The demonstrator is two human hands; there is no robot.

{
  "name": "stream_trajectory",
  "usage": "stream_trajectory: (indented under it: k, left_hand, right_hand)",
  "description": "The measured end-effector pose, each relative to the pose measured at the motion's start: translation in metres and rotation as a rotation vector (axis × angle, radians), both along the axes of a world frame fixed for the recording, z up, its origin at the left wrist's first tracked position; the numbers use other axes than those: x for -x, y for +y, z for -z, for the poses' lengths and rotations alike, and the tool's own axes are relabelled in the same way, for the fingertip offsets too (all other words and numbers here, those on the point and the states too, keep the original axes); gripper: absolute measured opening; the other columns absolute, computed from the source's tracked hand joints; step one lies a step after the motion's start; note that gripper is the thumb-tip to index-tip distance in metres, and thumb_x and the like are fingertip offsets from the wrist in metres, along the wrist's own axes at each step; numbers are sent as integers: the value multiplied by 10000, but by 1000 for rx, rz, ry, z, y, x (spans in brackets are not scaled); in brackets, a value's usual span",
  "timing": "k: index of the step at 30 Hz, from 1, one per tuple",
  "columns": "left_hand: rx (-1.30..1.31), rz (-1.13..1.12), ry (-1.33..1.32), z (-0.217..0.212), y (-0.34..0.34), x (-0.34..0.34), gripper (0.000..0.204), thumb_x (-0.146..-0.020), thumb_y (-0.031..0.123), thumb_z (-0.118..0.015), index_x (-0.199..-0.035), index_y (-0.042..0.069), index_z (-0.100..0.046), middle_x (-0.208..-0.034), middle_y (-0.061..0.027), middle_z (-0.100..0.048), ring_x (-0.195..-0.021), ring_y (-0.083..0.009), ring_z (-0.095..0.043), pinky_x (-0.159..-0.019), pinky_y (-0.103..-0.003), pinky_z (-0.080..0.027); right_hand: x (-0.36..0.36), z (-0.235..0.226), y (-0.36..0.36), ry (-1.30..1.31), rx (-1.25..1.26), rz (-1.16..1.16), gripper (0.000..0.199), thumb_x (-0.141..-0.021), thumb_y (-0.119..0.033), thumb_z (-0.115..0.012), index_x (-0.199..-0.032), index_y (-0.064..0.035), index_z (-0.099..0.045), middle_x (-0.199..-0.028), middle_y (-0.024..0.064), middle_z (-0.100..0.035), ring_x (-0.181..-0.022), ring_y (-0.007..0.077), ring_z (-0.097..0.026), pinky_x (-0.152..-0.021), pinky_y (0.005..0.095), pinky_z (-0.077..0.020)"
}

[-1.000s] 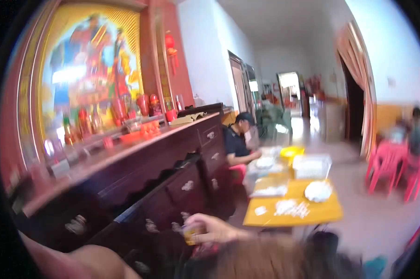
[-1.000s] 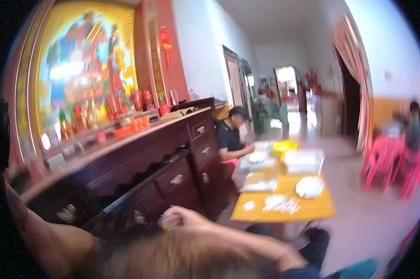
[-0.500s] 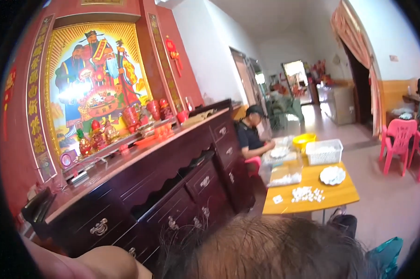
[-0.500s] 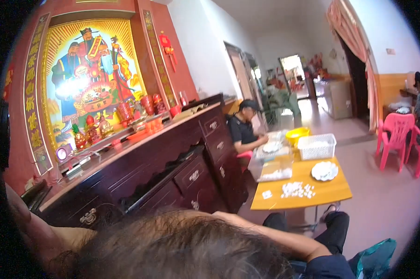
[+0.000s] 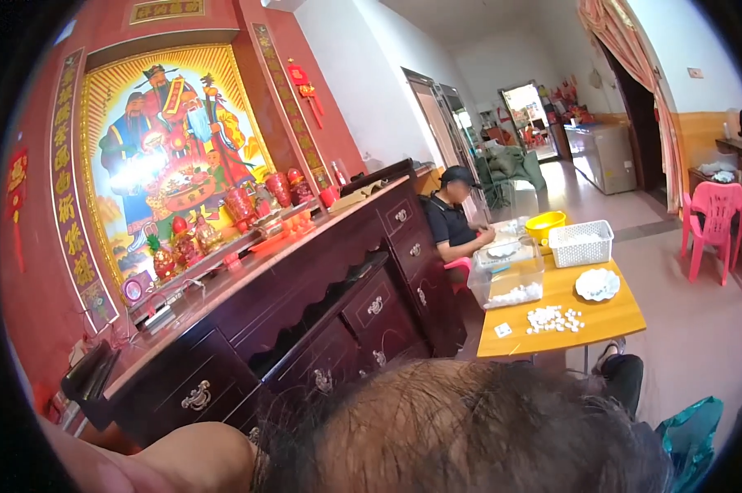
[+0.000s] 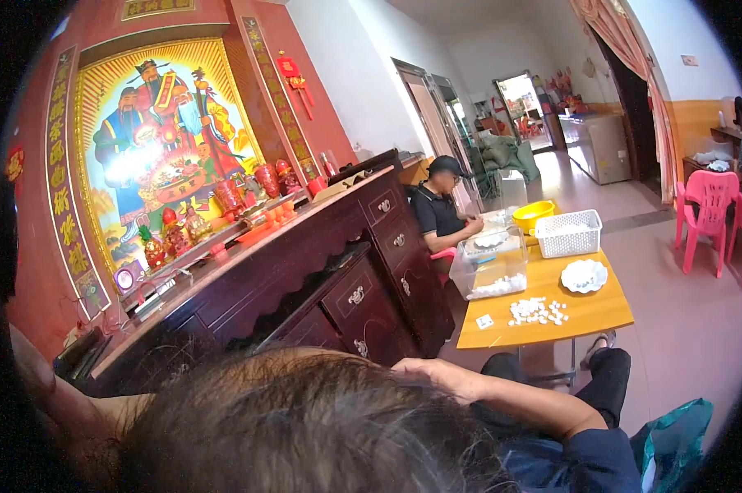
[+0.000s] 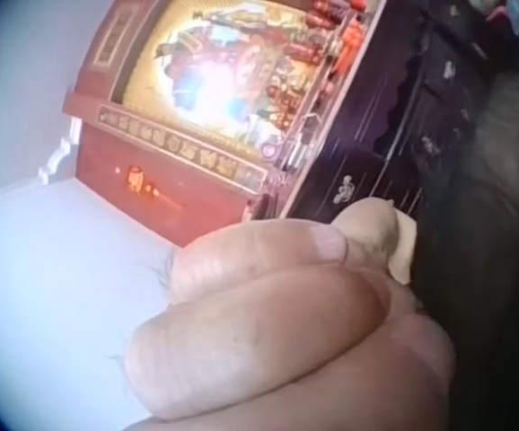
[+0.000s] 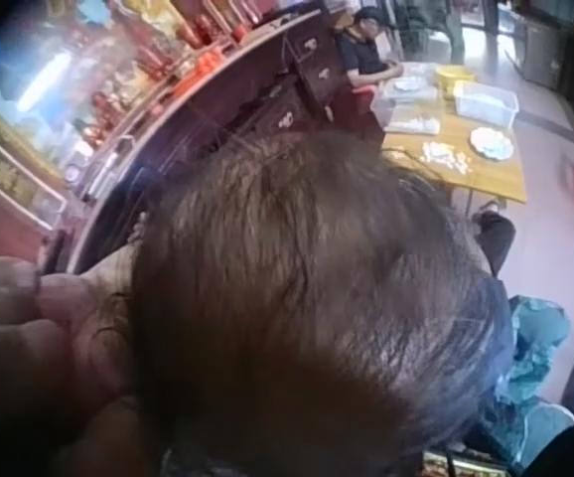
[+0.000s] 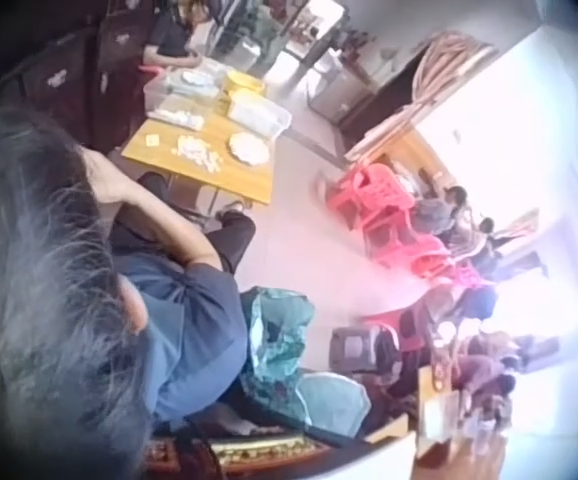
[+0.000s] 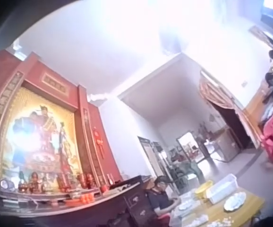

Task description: Assembling small white plastic components by hand at a table.

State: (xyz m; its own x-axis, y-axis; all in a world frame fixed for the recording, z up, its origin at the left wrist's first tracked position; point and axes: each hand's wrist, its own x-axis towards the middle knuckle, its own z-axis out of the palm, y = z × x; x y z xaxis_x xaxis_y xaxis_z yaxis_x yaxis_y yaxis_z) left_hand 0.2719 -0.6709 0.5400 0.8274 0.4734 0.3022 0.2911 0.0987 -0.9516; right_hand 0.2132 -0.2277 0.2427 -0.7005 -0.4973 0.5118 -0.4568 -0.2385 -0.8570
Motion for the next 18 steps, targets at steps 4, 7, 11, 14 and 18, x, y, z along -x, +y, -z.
stream_trajectory:
  k: [4, 7, 11, 14, 18]
  left_hand:
    - [-4, 11, 16, -3, 0, -3, 327, -989, 199, -512, -1252, 6, -488, -1040, -189, -625, -774, -306, -657, -816, -429, -570]
    - [-2, 21, 26, -5, 2, -1, 325, -989, 201, -512, -1249, 7, -491, -1039, -188, -625, -776, -306, -657, -817, -429, -568]
    - [2, 16, 30, -7, 1, 1, 322, -988, 203, -512, -1245, 8, -495, -1038, -188, -626, -778, -306, -656, -819, -429, -566]
    - [4, 23, 27, -8, 1, 3, 321, -988, 204, -512, -1242, 9, -499, -1037, -187, -626, -780, -305, -656, -820, -428, -565]
    - [-10, 37, 32, -5, -1, 3, 318, -987, 206, -513, -1238, 10, -503, -1035, -186, -626, -782, -305, -655, -821, -428, -563]
  right_hand:
    - [-1, -7, 4, 405, -191, 152, 451, -1020, -334, -537, -1328, -6, -508, -1312, 57, -555, -1221, 164, -520, -1062, 337, -415]
    - [16, 14, -2, -615, 220, -176, 598, -1029, -488, -452, -1360, 8, -500, -1376, 77, -527, -1254, 174, -510, -1087, 356, -418]
    - [-11, -3, -2, -297, 153, -132, 605, -968, -346, -599, -1428, 11, -432, -1443, 95, -485, -1291, 166, -481, -1132, 350, -382]
    - [-12, -12, 7, 11, -1, -119, 702, -877, -195, -710, -1459, 14, -377, -1467, 101, -458, -1312, 166, -453, -1141, 343, -362]
    - [12, 18, 20, 159, -115, -58, 786, -803, -230, -775, -1431, 33, -384, -1435, 140, -466, -1296, 196, -456, -1108, 350, -373]
